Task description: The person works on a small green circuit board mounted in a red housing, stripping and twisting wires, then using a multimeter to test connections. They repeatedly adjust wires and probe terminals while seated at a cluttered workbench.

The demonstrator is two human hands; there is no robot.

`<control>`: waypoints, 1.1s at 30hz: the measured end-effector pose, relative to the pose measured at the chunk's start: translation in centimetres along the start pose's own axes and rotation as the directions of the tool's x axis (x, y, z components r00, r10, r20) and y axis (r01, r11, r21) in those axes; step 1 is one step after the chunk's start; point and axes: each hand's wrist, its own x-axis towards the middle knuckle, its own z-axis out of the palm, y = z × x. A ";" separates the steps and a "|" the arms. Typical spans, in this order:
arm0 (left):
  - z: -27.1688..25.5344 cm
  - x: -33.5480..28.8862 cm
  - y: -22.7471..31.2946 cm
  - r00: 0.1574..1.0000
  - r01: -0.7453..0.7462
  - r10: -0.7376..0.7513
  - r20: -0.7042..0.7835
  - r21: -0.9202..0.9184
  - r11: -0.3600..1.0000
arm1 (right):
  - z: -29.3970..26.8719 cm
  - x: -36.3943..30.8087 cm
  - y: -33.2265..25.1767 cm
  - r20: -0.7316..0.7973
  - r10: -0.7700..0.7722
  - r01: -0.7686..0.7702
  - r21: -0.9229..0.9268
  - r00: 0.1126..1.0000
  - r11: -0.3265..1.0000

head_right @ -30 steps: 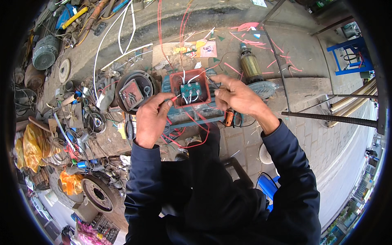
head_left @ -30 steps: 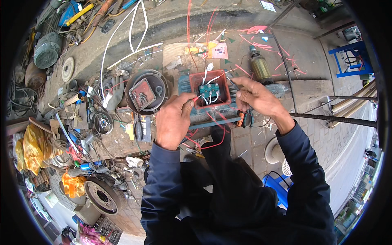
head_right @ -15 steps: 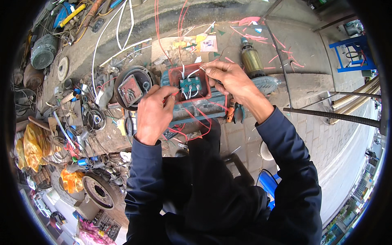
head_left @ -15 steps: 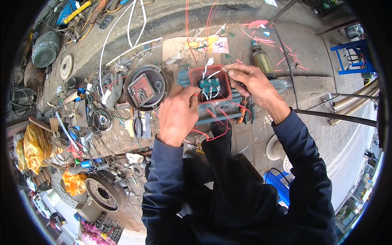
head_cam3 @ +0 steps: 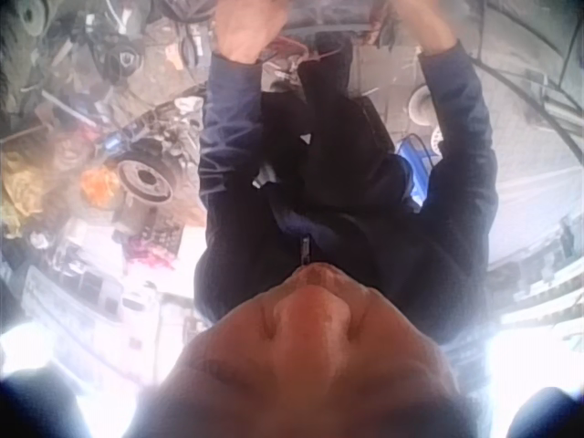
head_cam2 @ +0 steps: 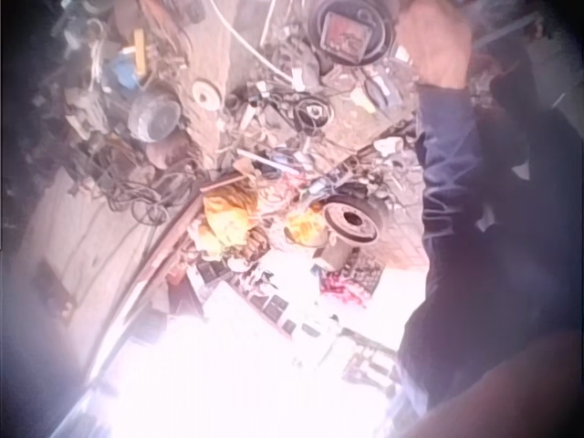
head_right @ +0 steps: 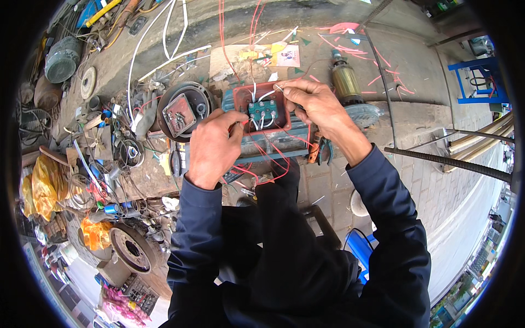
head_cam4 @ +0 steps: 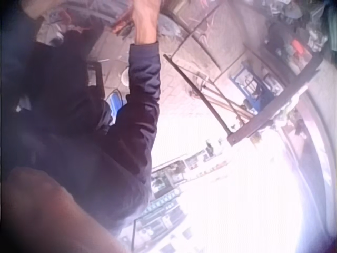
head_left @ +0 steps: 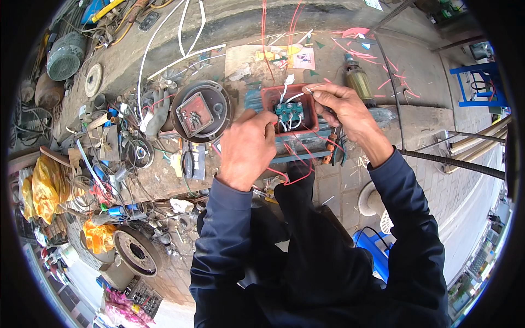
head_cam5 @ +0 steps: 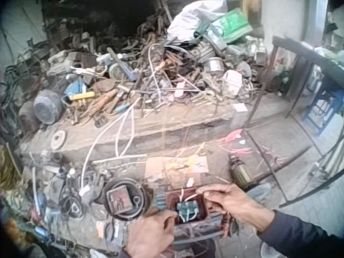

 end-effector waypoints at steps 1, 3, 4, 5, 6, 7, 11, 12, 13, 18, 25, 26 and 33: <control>0.1 0.0 0.0 1.000 -0.002 0.002 -0.002 0.000 1.000 | 0.0 0.0 0.0 0.009 -0.018 0.018 0.004 1.000 1.000; 0.3 -0.1 -0.1 1.000 0.022 -0.022 0.004 0.002 1.000 | -0.1 0.0 0.0 -0.018 0.019 -0.020 -0.008 1.000 1.000; 0.4 -0.1 -0.2 1.000 -0.006 0.006 -0.022 -0.007 1.000 | -0.1 0.1 0.0 -0.014 0.029 -0.029 -0.012 0.999 1.000; 0.6 -0.2 -0.2 1.000 -0.014 0.014 -0.024 -0.003 1.000 | -0.1 0.1 0.1 0.003 -0.008 0.008 -0.019 1.000 1.000; 0.7 -0.2 -0.3 0.999 -0.030 0.030 -0.039 0.003 1.000 | -0.1 0.1 0.0 0.004 -0.002 0.002 -0.031 1.000 1.000; 0.8 -0.3 -0.4 0.998 -0.042 0.043 -0.054 0.012 0.999 | -0.2 0.2 0.0 0.014 -0.002 0.003 -0.046 1.000 0.999; 1.3 -0.4 -0.3 0.997 -0.041 0.042 -0.057 0.017 0.999 | 0.2 0.2 0.3 -0.062 -0.032 0.028 -0.066 0.998 0.997; 1.3 -0.5 -0.2 0.998 -0.041 0.043 -0.054 0.032 0.999 | 0.4 0.3 0.5 -0.082 -0.036 0.030 -0.075 0.996 0.997; 1.3 -0.5 -0.1 0.999 -0.034 0.035 -0.024 0.042 0.999 | 0.5 0.3 0.6 -0.101 -0.046 0.038 -0.083 0.994 0.996; 1.3 -0.6 0.5 1.000 0.025 -0.024 -0.015 0.010 1.000 | 0.5 0.6 1.1 -0.109 -0.080 0.068 -0.109 0.991 0.992; 0.9 -0.5 0.1 0.993 0.038 -0.038 0.109 0.000 0.999 | 0.4 0.6 1.1 -0.114 -0.092 0.077 -0.125 0.989 0.989; 0.9 -0.6 0.1 0.997 0.018 -0.017 0.070 -0.012 1.000 | 0.3 0.5 1.0 -0.106 -0.076 0.065 -0.109 0.991 0.992; 0.9 -0.4 0.4 0.999 0.037 -0.038 0.022 0.019 0.999 | 0.4 0.3 0.2 -0.075 0.005 -0.004 0.017 0.997 1.000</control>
